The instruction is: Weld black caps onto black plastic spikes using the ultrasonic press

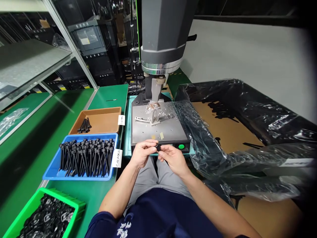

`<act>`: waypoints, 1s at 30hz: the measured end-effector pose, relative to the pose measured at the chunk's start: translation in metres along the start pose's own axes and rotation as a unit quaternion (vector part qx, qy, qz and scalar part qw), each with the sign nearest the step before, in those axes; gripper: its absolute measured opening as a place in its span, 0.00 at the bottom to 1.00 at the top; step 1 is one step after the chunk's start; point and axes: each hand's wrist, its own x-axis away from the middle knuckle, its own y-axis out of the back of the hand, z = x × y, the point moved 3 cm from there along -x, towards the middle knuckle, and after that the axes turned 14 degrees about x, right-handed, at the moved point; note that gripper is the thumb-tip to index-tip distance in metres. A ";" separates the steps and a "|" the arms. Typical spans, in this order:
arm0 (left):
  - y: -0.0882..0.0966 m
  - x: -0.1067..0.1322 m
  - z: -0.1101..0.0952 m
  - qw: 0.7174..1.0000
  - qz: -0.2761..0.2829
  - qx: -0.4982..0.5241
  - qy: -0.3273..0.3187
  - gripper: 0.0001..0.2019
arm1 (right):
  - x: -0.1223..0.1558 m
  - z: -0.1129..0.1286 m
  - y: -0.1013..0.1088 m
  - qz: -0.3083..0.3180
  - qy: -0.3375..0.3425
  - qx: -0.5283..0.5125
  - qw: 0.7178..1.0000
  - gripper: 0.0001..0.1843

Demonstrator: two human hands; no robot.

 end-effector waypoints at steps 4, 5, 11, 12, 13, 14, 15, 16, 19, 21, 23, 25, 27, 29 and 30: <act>-0.002 0.000 0.006 1.000 -0.018 0.024 -0.010 0.10 | 0.002 -0.002 0.001 -0.081 0.054 0.066 0.993 0.11; -0.003 -0.001 0.007 0.999 -0.020 0.025 -0.009 0.10 | 0.003 -0.002 0.001 -0.093 0.064 0.072 0.991 0.11; -0.005 -0.002 0.009 0.999 -0.036 0.036 0.016 0.11 | 0.004 -0.003 0.002 -0.118 0.076 0.057 0.988 0.09; -0.006 -0.003 0.010 0.998 -0.040 0.044 0.025 0.11 | 0.003 -0.003 0.002 -0.117 0.074 0.049 0.989 0.09; -0.007 -0.003 0.010 0.997 -0.043 0.053 0.035 0.11 | 0.002 -0.004 0.003 -0.110 0.068 0.036 0.991 0.10; -0.008 -0.003 0.011 0.996 -0.045 0.062 0.045 0.11 | 0.001 -0.005 0.004 -0.099 0.058 0.020 0.993 0.11; -0.008 -0.004 0.012 0.995 -0.046 0.070 0.055 0.11 | 0.000 -0.006 0.004 -0.086 0.045 0.002 0.995 0.12; -0.009 -0.004 0.013 0.994 -0.047 0.075 0.062 0.11 | -0.002 -0.008 0.005 -0.073 0.031 -0.016 0.997 0.14; -0.010 -0.006 0.017 0.993 -0.053 0.070 0.078 0.11 | -0.005 -0.009 0.008 -0.067 0.007 -0.035 0.997 0.15; -0.010 -0.007 0.018 0.995 -0.058 0.039 0.071 0.11 | -0.005 -0.009 0.011 -0.083 0.010 -0.028 0.996 0.15; -0.010 -0.008 0.018 0.998 -0.049 -0.026 0.027 0.10 | -0.006 -0.008 0.013 -0.090 0.014 -0.026 0.995 0.14; -0.011 -0.007 0.016 0.992 -0.018 -0.116 -0.037 0.09 | -0.007 -0.010 0.015 -0.089 0.012 -0.031 0.995 0.14; -0.013 -0.007 0.015 0.976 0.015 -0.196 -0.090 0.09 | -0.009 -0.013 0.016 -0.085 0.007 -0.040 0.996 0.15; -0.013 -0.007 0.016 0.963 0.032 -0.242 -0.115 0.10 | -0.010 -0.017 0.018 -0.079 0.001 -0.051 0.996 0.15; -0.013 -0.008 0.017 0.959 0.034 -0.254 -0.119 0.10 | -0.011 -0.019 0.019 -0.074 -0.001 -0.057 0.996 0.15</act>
